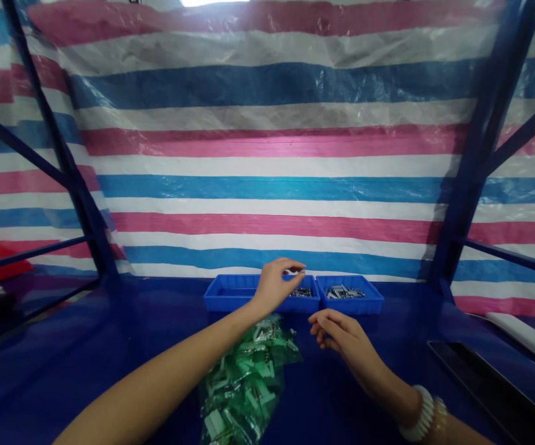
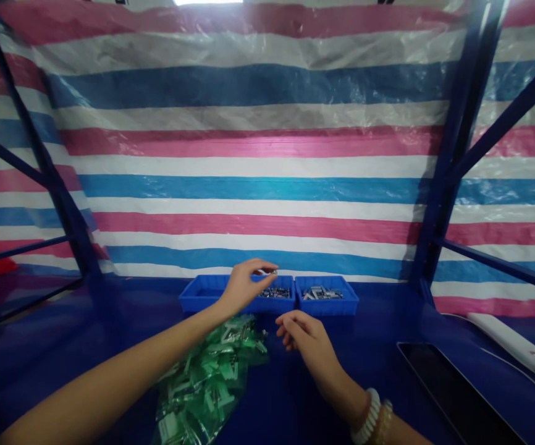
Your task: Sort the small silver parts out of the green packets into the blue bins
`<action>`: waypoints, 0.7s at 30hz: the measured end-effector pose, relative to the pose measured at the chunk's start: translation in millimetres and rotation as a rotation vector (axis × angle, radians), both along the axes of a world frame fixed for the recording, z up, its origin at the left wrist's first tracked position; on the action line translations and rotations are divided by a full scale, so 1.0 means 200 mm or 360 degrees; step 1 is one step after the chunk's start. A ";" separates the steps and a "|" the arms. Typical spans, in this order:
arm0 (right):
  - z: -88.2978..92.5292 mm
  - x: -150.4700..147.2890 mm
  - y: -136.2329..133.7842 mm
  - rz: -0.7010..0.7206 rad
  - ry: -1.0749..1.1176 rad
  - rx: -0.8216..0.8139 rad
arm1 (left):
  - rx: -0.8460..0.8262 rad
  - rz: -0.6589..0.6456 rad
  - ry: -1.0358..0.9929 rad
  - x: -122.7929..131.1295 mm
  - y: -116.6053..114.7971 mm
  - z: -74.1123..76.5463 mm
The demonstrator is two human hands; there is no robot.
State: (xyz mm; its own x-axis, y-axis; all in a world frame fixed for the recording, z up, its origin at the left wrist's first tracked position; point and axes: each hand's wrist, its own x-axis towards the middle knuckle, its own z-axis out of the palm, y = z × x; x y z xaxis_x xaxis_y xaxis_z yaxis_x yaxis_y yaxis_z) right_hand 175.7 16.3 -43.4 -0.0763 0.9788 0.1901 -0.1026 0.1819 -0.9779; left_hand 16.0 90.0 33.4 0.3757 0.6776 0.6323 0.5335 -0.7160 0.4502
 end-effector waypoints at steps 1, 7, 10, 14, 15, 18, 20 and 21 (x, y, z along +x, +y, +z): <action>-0.01 0.01 0.01 -0.0022 0.0011 -0.0009 | 0.0017 0.0009 0.0056 0.00 0.03 -0.01; -0.03 0.04 0.06 -0.0083 0.0087 0.0015 | 0.0064 0.0001 0.0600 -0.06 -0.10 -0.15; -0.02 0.02 0.05 -0.0046 0.0056 0.0025 | 0.0041 0.0026 0.0864 -0.07 -0.18 -0.22; 0.00 0.01 0.03 -0.0043 -0.0011 0.0058 | -0.0033 0.0063 0.0995 -0.05 -0.18 -0.25; 0.00 0.01 0.03 -0.0046 -0.0030 0.0073 | -0.0065 0.0060 0.0991 -0.04 -0.17 -0.25; 0.00 0.02 0.03 -0.0077 -0.0112 0.0153 | -0.0177 0.0004 0.0889 -0.03 -0.15 -0.23; 0.01 0.03 0.03 -0.0116 -0.0199 0.0218 | -0.0263 -0.0082 0.0747 -0.04 -0.16 -0.20; 0.01 0.03 0.02 -0.0131 -0.0248 0.0253 | -0.0315 -0.0131 0.0658 -0.04 -0.17 -0.19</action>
State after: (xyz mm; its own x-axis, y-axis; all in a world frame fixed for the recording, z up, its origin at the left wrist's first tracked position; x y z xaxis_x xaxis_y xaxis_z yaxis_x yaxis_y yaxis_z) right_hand 181.9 20.9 -41.3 -0.0377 0.9417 0.3344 0.0689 0.3363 -0.9392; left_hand 7.2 56.0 -4.4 0.6267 0.7273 0.2798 0.6418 -0.6853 0.3442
